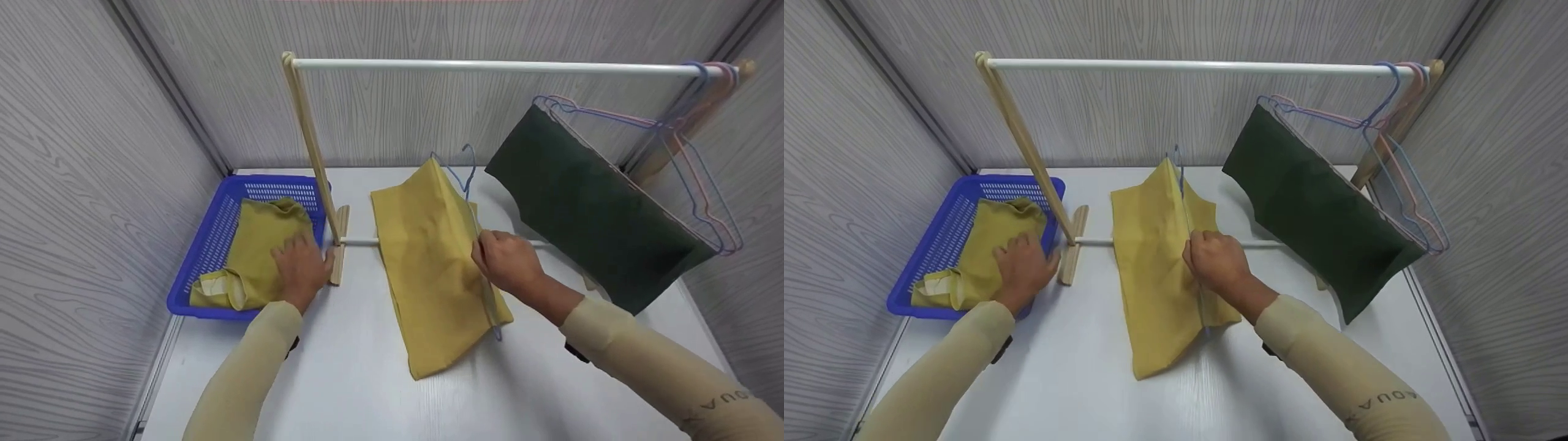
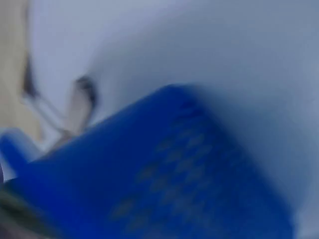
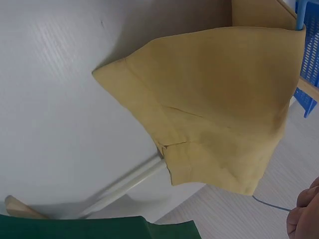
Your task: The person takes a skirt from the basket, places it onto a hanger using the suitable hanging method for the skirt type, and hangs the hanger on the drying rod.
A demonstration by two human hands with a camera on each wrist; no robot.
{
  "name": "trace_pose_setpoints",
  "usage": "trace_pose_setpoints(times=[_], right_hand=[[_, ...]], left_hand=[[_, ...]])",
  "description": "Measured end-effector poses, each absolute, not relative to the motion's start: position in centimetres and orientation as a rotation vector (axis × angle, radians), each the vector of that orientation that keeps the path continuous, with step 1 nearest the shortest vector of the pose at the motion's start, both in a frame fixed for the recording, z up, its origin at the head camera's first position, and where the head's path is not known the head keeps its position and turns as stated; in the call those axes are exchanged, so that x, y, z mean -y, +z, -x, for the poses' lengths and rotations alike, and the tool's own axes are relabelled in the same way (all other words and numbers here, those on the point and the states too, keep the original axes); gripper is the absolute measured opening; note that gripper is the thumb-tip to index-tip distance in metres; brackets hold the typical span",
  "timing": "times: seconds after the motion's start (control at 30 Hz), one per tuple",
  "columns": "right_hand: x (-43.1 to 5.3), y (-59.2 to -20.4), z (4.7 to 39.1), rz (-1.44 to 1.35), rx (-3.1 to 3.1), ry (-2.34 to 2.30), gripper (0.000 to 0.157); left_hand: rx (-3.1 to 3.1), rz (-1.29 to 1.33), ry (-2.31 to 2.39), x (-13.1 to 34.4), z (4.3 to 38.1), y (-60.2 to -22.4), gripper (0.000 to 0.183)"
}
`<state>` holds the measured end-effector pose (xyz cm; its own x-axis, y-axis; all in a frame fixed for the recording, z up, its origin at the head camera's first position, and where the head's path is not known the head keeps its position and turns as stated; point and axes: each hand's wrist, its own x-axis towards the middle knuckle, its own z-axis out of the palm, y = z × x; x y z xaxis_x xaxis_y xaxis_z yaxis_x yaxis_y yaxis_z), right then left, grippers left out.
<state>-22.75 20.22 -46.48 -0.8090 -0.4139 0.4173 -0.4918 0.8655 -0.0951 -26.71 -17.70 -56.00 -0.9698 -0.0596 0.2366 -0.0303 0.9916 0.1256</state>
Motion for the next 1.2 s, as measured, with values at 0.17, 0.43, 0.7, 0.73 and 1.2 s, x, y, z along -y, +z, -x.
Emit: trace_pose_setpoints(times=[0.17,0.43,0.7,0.73,1.2], right_hand=[[-21.8,-44.7,22.8,-0.695,2.691,0.203,0.022],[-24.0,-42.2,23.1,-0.614,2.848,0.204,0.022],[-26.5,-39.2,23.4,-0.595,2.83,0.12,0.02],[-26.9,-38.7,23.4,-0.585,2.835,0.106,0.02],[-33.0,-35.1,24.6,-0.687,2.498,-0.026,0.025]], left_hand=[[2.984,-0.26,-0.397,19.0,26.5,-56.8,0.047],[3.032,-0.326,-0.508,18.4,26.2,-57.0,0.047],[2.984,-0.335,-0.573,18.0,26.2,-56.9,0.046],[2.984,-0.33,-0.577,18.0,26.2,-56.9,0.046],[3.001,-0.355,-0.6,18.6,26.3,-57.2,0.052]])
